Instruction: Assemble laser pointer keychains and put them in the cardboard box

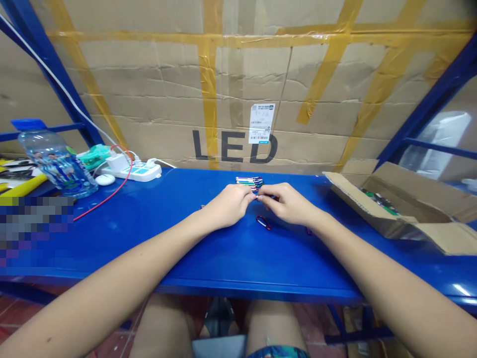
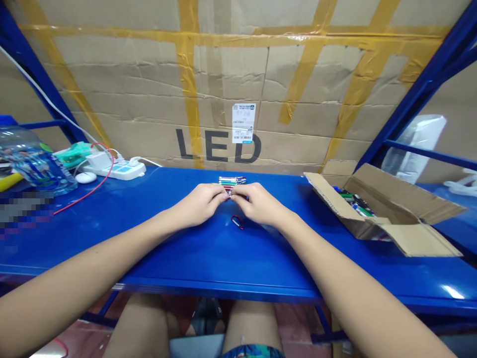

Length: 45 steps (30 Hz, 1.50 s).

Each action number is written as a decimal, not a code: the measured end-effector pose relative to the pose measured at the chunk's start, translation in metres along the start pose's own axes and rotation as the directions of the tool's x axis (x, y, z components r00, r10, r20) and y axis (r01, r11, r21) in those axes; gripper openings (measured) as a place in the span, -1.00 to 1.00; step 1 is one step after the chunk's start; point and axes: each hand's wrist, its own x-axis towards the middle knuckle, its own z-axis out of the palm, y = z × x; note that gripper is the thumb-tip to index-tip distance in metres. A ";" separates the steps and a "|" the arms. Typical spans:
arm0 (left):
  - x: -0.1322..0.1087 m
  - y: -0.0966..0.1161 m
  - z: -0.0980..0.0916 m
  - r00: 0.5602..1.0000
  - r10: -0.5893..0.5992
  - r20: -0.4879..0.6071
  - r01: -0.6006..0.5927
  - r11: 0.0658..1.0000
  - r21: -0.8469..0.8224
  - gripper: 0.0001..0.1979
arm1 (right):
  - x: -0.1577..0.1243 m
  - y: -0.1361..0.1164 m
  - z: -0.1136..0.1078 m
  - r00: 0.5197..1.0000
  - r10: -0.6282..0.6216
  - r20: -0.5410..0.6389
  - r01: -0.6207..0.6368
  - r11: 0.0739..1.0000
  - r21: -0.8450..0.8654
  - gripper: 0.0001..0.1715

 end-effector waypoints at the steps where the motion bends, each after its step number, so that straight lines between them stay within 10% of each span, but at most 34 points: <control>1: 0.000 0.001 -0.001 1.000 -0.017 0.016 0.018 1.000 -0.013 -0.73 | 0.000 0.000 0.001 1.000 0.011 0.005 -0.011 1.000 0.001 -0.74; 15: -0.004 -0.002 0.002 0.995 0.096 -0.027 -0.095 0.995 0.006 -0.77 | 0.000 0.001 0.003 0.989 0.138 0.050 -0.144 0.982 0.125 -0.68; 21: 0.002 -0.007 0.000 0.992 -0.072 -0.101 0.049 0.976 -0.210 -0.83 | 0.003 -0.003 -0.007 0.947 0.319 -0.041 -0.315 0.946 0.073 -0.79; 27: 0.006 -0.012 -0.007 0.959 -0.233 -0.161 0.160 0.915 -0.369 -0.79 | -0.007 -0.017 -0.014 0.868 0.319 0.380 -0.317 0.946 -0.069 -0.92; 33: 0.004 -0.014 -0.008 0.970 -0.216 -0.114 0.148 0.891 -0.429 -0.86 | -0.013 -0.015 0.002 0.907 0.215 0.363 -0.193 0.977 -0.096 -0.92; 39: 0.002 -0.015 -0.008 0.999 -0.032 0.008 0.033 0.904 -0.426 -0.90 | -0.003 -0.010 0.002 0.905 0.330 0.268 -0.414 0.827 0.380 -0.90; 45: 0.002 -0.012 -0.007 0.995 -0.038 -0.092 -0.002 0.915 -0.404 -0.84 | 0.002 -0.011 0.007 0.896 0.424 0.130 -0.381 0.585 0.716 -0.74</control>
